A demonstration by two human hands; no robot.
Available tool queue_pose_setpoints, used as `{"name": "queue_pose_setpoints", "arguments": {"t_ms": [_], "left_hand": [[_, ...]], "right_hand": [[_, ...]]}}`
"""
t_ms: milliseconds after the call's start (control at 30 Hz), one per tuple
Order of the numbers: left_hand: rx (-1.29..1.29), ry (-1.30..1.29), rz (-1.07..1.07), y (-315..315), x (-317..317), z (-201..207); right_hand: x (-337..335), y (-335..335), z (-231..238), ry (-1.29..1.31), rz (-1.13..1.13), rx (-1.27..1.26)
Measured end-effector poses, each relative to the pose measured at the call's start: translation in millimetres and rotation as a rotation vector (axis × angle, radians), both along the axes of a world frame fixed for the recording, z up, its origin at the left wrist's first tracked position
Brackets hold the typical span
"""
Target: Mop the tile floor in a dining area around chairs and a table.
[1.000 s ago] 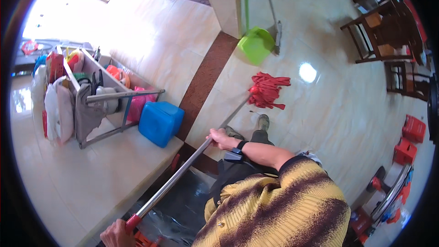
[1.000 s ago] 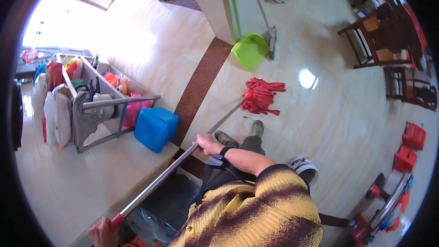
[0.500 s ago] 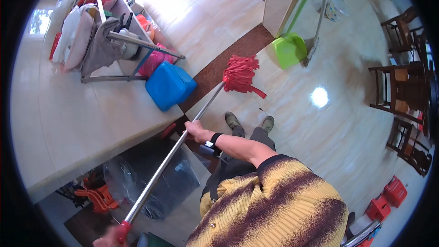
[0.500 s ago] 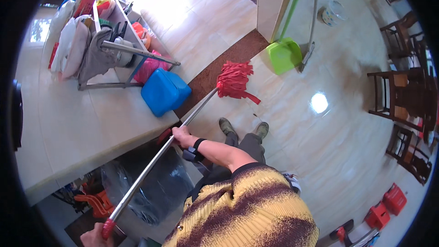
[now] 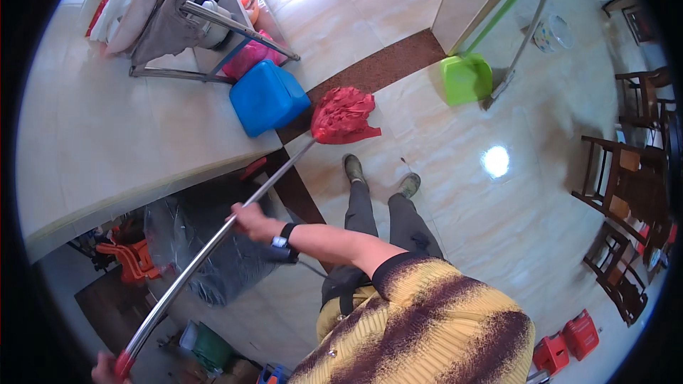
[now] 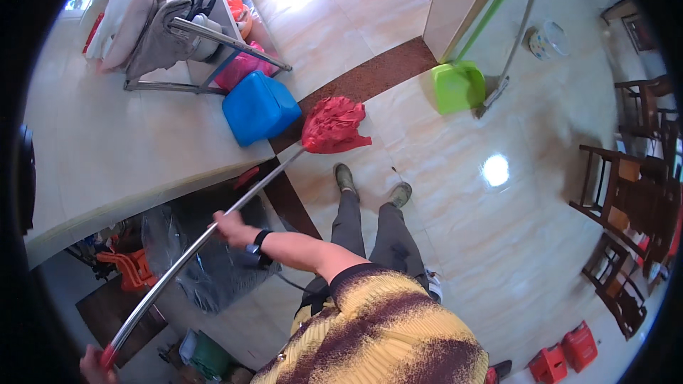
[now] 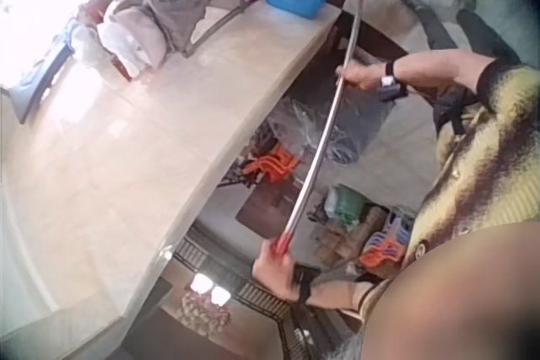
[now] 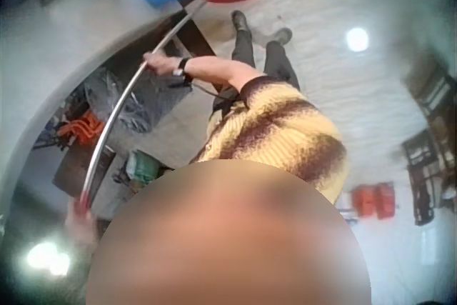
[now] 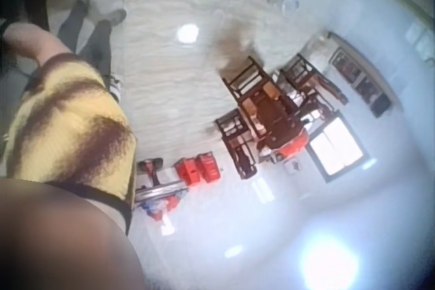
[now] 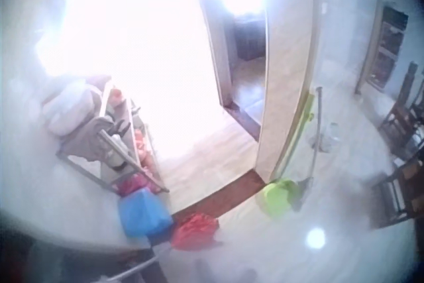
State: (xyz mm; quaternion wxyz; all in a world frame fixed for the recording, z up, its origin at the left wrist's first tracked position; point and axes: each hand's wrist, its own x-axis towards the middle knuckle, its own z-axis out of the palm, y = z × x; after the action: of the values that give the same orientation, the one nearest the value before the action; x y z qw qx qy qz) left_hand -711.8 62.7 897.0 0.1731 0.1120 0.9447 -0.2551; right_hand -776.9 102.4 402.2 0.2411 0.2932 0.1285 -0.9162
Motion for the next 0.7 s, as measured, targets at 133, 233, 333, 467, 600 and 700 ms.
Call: {"name": "queue_pose_setpoints", "arguments": {"t_ms": [133, 233, 333, 467, 600, 700], "left_hand": [[-0.110, 0.044, -0.094, 24.5, 1.0, -92.5], [0.043, 0.185, -0.091, 3.7, 19.0, -111.0], [0.088, 0.195, -0.057, -31.0, 24.4, -128.6], [0.242, 0.100, 0.060, -89.6, 14.4, -190.5], [0.424, 0.002, 0.012, -91.4, -3.9, -278.4], [0.669, -0.057, -0.035, -38.8, -33.3, -336.8]], "right_hand": [[19.9, 44.2, -88.7, -0.013, 0.192, 0.128], [20.7, 52.8, -87.3, -0.198, 0.106, 0.193], [34.5, 52.9, -94.7, -0.106, 0.174, 0.238], [32.3, 77.1, -137.3, -0.130, 0.163, 0.477], [25.7, 144.5, -203.3, -0.183, 0.015, 0.791], [22.7, 240.7, -269.1, -0.223, 0.011, 0.924]]}}
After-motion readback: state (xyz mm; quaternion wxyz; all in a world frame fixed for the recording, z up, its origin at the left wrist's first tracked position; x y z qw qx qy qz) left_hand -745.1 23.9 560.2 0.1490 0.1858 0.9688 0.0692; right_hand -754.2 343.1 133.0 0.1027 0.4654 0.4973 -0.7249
